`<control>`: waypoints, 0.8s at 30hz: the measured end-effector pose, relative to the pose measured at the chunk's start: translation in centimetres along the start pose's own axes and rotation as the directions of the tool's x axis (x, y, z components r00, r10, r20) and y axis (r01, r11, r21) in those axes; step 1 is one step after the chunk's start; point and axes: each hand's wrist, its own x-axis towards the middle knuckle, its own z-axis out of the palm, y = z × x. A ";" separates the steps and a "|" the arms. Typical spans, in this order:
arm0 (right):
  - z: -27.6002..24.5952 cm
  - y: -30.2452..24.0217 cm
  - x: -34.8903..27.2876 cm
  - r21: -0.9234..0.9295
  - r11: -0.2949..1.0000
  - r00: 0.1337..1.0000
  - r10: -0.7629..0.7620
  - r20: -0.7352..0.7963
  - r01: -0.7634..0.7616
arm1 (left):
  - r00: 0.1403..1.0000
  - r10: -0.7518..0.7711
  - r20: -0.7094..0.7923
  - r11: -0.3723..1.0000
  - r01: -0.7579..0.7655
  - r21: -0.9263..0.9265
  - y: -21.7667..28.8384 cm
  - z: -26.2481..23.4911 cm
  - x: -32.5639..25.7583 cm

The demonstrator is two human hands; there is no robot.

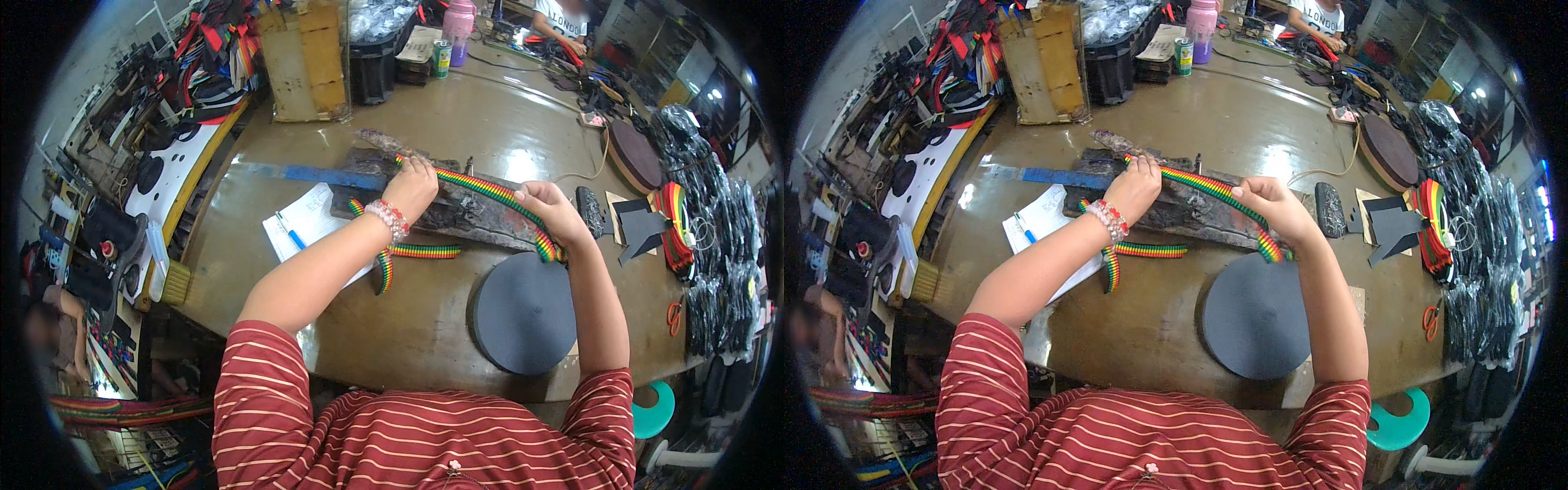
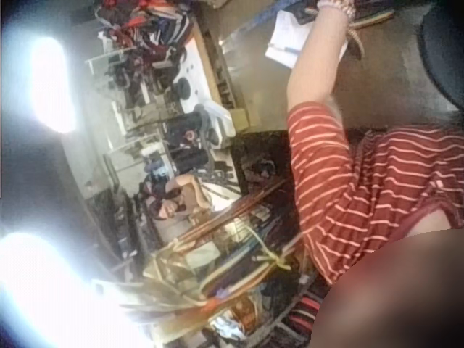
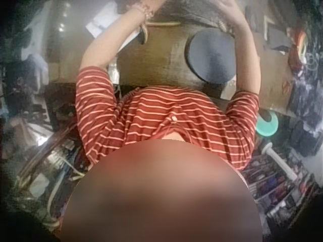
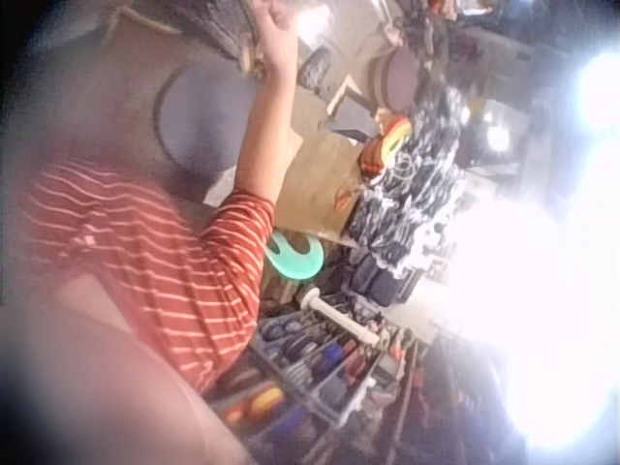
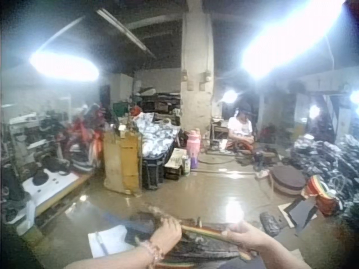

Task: The person retrieves a grey hat base and a colorful braided band from a shelf, then measures and cuts the band on a worktable. They also cut a grey fabric strip and place it on the hat base, preparing components for assembly.

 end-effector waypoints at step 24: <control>1.8 7.6 0.3 0.036 0.942 0.933 0.335 -0.129 -0.333 | 0.942 -0.154 0.298 0.830 0.287 -0.479 -3.2 -0.1 3.4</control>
